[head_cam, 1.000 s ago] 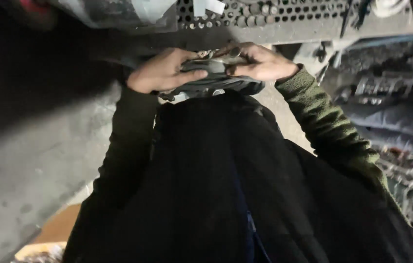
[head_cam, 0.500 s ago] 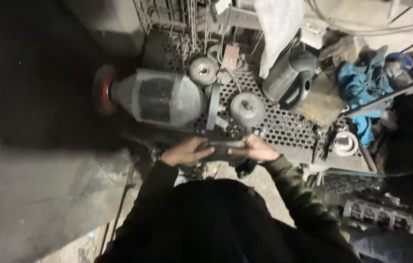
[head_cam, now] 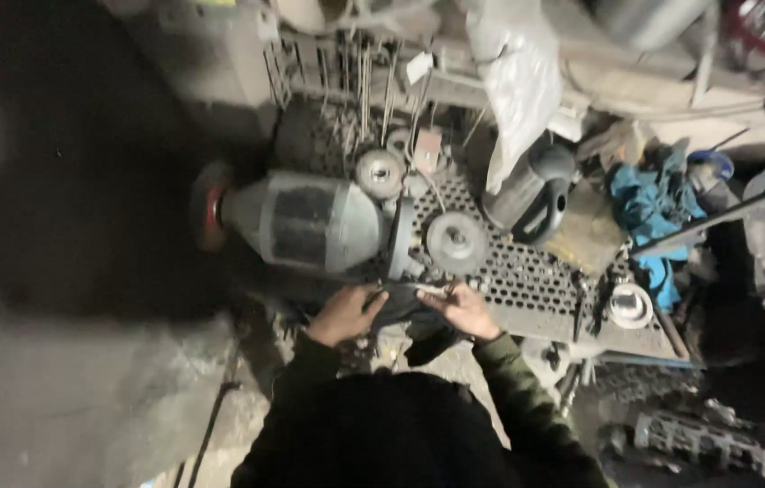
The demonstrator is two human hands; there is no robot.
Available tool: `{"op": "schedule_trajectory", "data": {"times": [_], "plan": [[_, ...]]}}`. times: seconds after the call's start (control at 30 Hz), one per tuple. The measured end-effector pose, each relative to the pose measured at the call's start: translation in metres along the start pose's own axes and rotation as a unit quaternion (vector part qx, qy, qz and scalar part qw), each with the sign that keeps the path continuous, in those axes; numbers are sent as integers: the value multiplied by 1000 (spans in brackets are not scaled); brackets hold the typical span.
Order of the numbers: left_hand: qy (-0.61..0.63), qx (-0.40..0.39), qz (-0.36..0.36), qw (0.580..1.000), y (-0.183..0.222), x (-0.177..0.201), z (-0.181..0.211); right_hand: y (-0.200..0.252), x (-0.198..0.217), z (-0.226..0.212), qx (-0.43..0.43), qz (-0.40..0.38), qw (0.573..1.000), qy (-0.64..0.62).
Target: Cleaning and inspecting engine components in an auto repair shop.
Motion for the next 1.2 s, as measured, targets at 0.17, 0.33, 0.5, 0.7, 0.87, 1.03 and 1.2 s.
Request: {"op": "schedule_trajectory", "data": {"times": [0.17, 0.33, 0.5, 0.7, 0.87, 1.03, 1.2], "plan": [[-68, 45, 129, 988, 4, -4, 10, -7, -9, 3, -13, -10, 987, -157], [-90, 91, 111, 986, 6, -2, 15, -9, -17, 26, -92, -30, 989, -107], [-98, 73, 158, 980, 4, -12, 2, -10, -3, -11, -50, 8, 995, -82], [-84, 121, 139, 979, 9, -11, 17, -8, 1, -12, -110, 0, 993, -39], [-102, 55, 195, 974, 11, -14, 19, -6, 9, -14, -72, 20, 996, -40], [-105, 54, 186, 975, 18, -13, 29, -4, 21, -46, -38, 0, 998, -57], [-102, 51, 199, 973, 15, -10, 31, -9, 16, -30, -67, -3, 997, -43]]}}
Point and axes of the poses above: each hand's wrist, its own y-axis away from the middle knuckle, its own x-axis out of the back of the hand, z = x × y, the point moved 1 cm from there along -y, towards the middle knuckle, and after that the axes turned 4 degrees about y, right-handed, at the moved point
